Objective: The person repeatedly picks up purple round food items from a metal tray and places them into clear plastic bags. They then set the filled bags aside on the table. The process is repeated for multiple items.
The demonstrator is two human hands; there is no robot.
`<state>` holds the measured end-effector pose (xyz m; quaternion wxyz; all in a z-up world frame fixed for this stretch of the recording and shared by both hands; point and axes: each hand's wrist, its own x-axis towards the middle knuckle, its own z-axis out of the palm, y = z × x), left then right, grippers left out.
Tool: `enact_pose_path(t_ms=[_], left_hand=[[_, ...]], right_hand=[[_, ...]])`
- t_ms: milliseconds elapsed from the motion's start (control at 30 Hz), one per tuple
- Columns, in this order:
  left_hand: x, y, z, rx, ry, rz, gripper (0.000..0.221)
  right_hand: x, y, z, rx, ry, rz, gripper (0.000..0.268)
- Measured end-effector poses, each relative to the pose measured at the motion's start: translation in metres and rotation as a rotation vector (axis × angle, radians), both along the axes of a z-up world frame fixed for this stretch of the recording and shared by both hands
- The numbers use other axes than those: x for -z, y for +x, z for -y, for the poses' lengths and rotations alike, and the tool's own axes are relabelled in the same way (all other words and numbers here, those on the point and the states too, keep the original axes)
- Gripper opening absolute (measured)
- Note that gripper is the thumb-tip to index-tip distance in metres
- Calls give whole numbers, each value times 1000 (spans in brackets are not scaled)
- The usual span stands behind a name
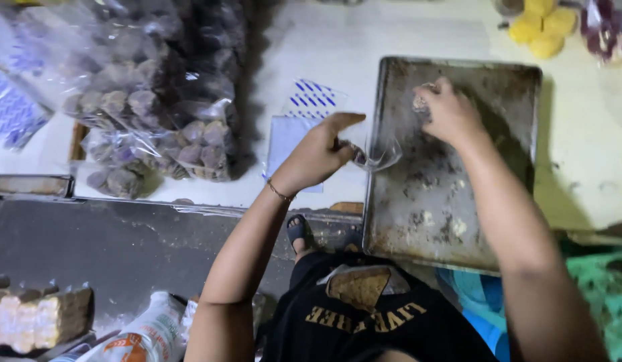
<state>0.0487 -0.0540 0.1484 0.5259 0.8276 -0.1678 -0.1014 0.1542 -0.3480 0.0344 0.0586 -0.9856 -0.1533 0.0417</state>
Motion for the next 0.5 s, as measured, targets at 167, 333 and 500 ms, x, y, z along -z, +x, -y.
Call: enact_pose_path(t_ms=[167,333,500], left_hand=[[19,7,-21,-8,-1,-215,57],[88,27,-54,-143,-102,-164,71],[50,18,-71,-206,56,31,58]], right_hand=[[-51,-47,-81,-308,1684,17,75],[-28,-54,-122,-631,595,123,69],[-26,-34,-152,-721,225,213,15]])
